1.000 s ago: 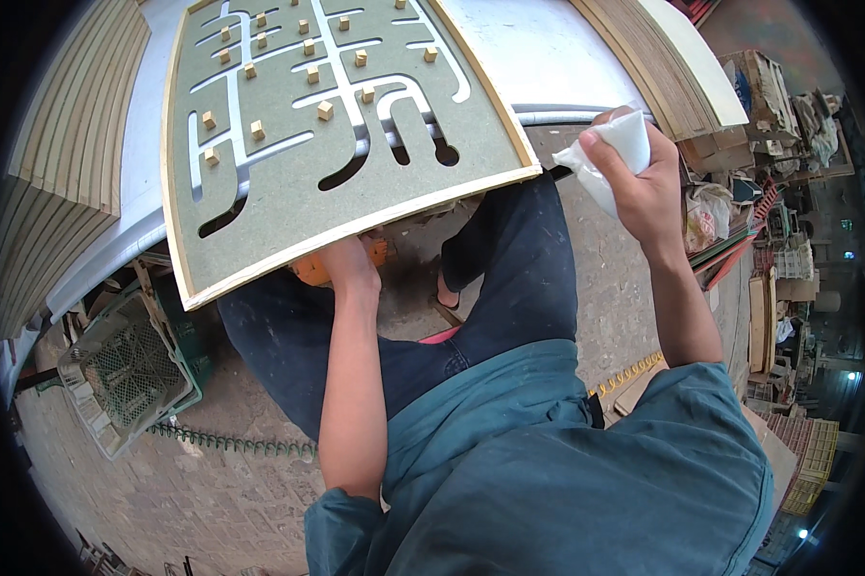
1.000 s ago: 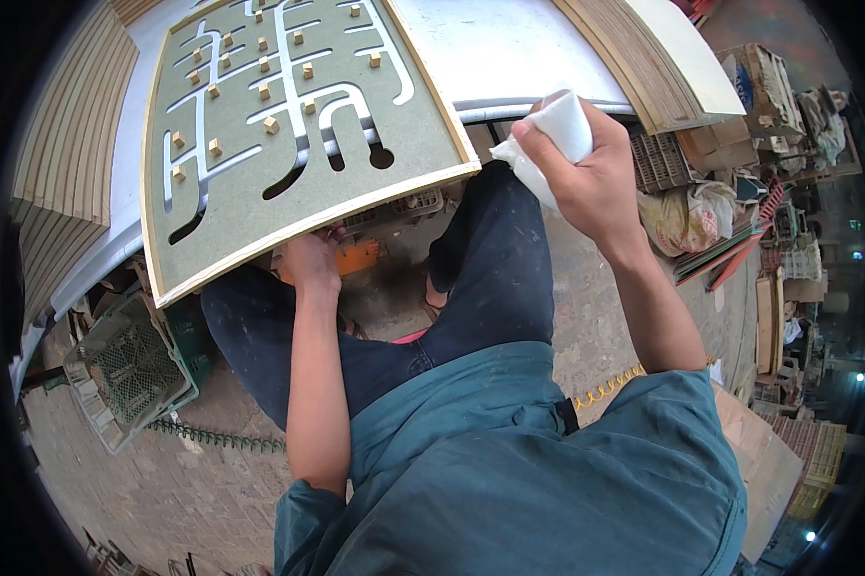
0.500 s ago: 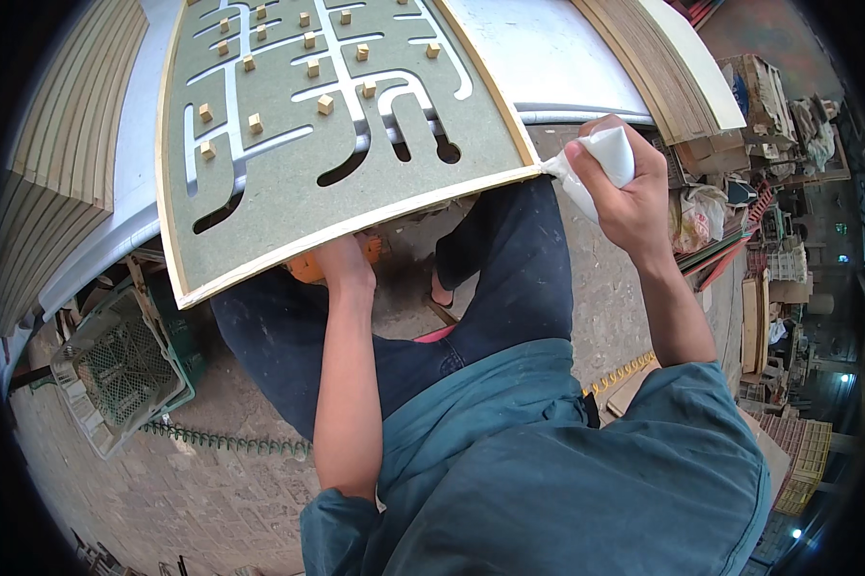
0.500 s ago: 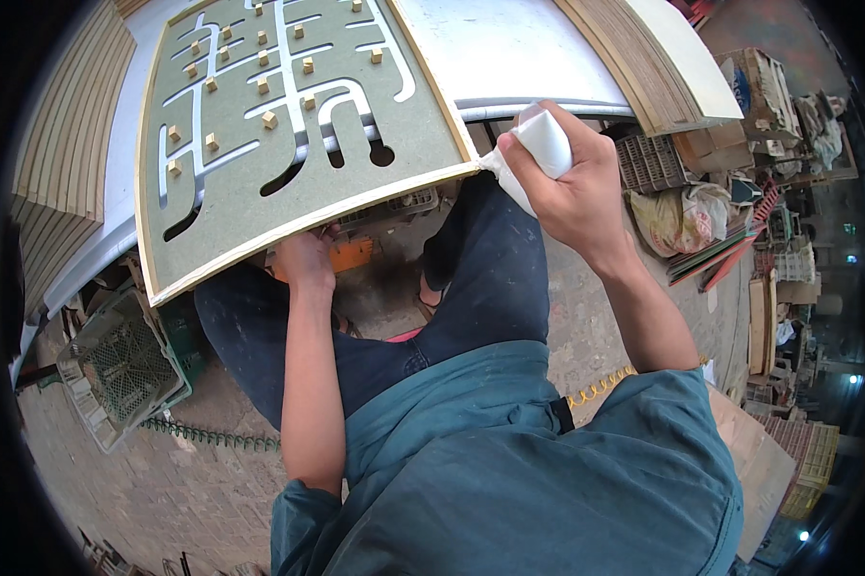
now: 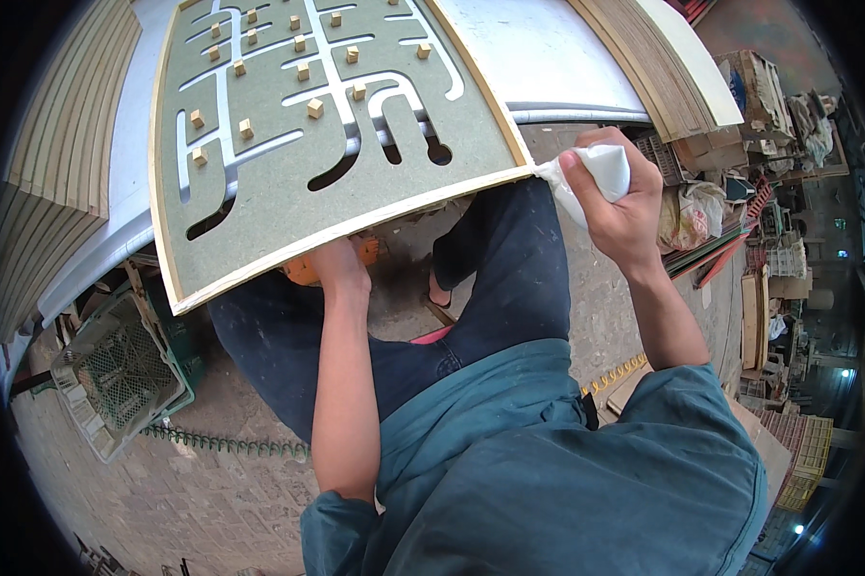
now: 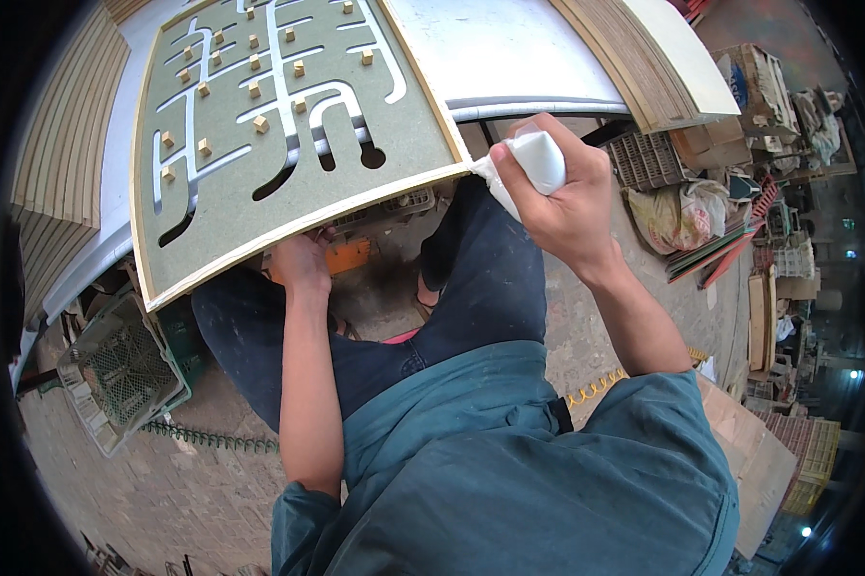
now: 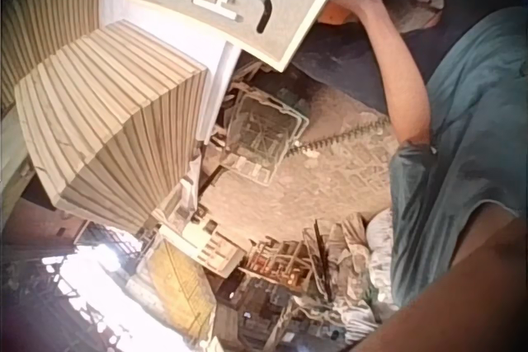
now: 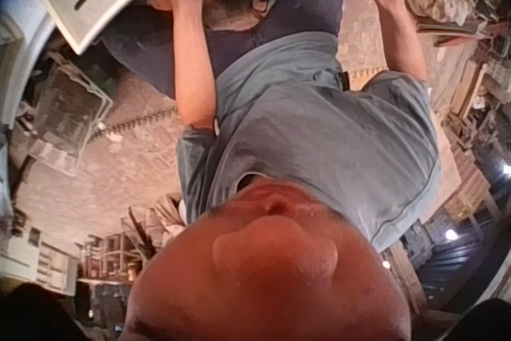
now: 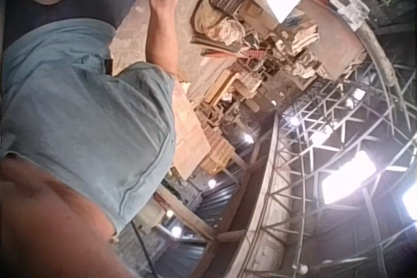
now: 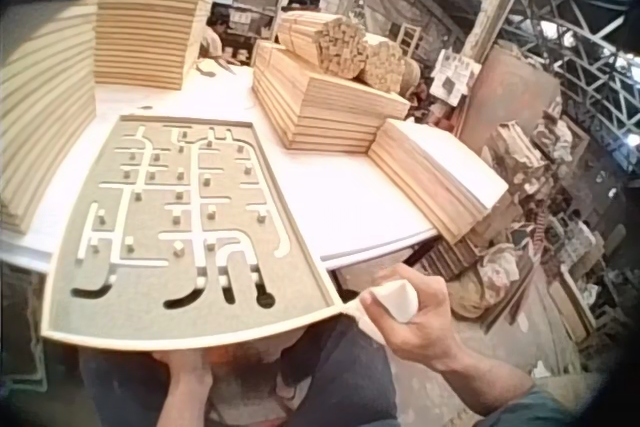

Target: Applying glue to the edges of a wooden puzzle board for assembly.

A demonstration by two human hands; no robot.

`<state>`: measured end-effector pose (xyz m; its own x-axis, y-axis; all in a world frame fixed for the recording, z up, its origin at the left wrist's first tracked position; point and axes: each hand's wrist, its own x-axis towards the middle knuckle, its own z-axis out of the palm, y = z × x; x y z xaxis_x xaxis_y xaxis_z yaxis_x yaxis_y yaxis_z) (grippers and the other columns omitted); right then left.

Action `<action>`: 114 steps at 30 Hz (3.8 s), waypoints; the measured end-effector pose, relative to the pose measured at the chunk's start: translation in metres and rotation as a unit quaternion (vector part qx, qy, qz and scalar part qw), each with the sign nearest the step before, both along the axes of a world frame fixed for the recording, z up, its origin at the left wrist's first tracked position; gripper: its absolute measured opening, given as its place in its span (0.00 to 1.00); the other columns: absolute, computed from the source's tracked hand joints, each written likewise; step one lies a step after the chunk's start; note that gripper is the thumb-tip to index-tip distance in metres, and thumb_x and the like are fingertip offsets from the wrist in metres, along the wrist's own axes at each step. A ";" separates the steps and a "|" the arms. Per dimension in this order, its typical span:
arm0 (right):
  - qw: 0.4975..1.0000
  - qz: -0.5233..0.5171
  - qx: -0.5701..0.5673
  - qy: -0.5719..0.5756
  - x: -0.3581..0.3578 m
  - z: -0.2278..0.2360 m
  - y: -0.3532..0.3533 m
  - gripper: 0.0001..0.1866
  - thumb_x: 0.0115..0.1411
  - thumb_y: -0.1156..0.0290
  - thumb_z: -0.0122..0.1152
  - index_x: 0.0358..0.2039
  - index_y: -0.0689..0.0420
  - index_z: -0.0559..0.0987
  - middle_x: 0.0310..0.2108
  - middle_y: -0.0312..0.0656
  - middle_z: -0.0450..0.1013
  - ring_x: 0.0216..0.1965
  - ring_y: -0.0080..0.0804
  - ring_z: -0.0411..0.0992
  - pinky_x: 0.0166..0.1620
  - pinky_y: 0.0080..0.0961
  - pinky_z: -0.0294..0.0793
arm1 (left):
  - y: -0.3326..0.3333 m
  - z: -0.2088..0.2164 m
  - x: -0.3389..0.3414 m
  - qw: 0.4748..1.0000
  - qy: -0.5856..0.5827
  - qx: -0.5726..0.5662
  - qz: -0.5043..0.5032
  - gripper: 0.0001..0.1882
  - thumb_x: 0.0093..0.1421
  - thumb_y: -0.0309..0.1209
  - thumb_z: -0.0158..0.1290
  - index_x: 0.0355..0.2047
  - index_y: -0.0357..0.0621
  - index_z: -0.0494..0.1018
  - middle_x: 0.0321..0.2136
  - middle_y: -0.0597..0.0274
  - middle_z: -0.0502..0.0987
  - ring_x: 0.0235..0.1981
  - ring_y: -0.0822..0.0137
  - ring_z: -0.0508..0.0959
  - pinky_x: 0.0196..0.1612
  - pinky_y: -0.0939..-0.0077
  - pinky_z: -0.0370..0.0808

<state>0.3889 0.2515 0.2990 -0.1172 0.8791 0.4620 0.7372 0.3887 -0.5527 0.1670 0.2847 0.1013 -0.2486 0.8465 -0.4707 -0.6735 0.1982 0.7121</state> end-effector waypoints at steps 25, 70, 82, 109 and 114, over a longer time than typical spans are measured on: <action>0.997 -0.002 -0.038 0.059 0.005 0.004 0.006 0.08 0.58 0.69 0.58 0.27 0.60 0.74 0.20 0.33 0.70 0.22 0.17 0.67 0.25 0.16 0.65 | -0.001 -0.001 -0.001 1.000 0.018 -0.007 -0.016 0.14 0.64 0.38 0.39 0.46 0.46 0.65 0.41 0.61 0.70 0.39 0.66 0.71 0.42 0.67 0.69; 0.889 0.382 -0.225 -0.116 -0.262 0.036 0.068 0.09 0.54 0.69 0.62 0.30 0.61 0.75 0.25 0.37 0.73 0.27 0.20 0.69 0.31 0.19 0.67 | -0.007 0.066 -0.043 0.987 -0.085 0.084 0.105 0.11 0.55 0.26 0.46 0.36 0.36 0.74 0.24 0.64 0.76 0.23 0.77 0.71 0.24 0.81 0.65; 0.896 0.400 -0.152 -0.116 -0.264 0.032 0.073 0.09 0.54 0.67 0.59 0.28 0.61 0.77 0.19 0.39 0.73 0.21 0.25 0.72 0.26 0.22 0.68 | -0.005 0.065 -0.040 0.989 -0.066 0.089 0.101 0.12 0.57 0.28 0.46 0.38 0.35 0.74 0.28 0.60 0.78 0.28 0.72 0.77 0.30 0.78 0.72; 0.898 0.390 -0.170 -0.109 -0.262 0.032 0.074 0.08 0.54 0.69 0.59 0.28 0.62 0.77 0.19 0.38 0.72 0.21 0.23 0.71 0.26 0.21 0.68 | -0.002 0.056 -0.031 0.991 -0.044 0.073 0.099 0.13 0.57 0.30 0.47 0.39 0.35 0.74 0.30 0.59 0.79 0.32 0.71 0.77 0.35 0.76 0.71; 0.898 0.397 -0.156 -0.111 -0.263 0.031 0.076 0.08 0.55 0.69 0.58 0.28 0.61 0.77 0.18 0.39 0.72 0.21 0.23 0.72 0.26 0.22 0.68 | -0.002 0.055 -0.032 0.991 -0.048 0.073 0.096 0.13 0.57 0.30 0.47 0.39 0.35 0.74 0.30 0.59 0.79 0.33 0.71 0.77 0.35 0.76 0.71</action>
<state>0.1256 0.3278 0.3297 -0.8224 0.5610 0.0943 0.4030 0.6915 -0.5995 0.1353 0.2824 0.1566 -0.3725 0.8486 -0.3756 -0.7550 -0.0417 0.6544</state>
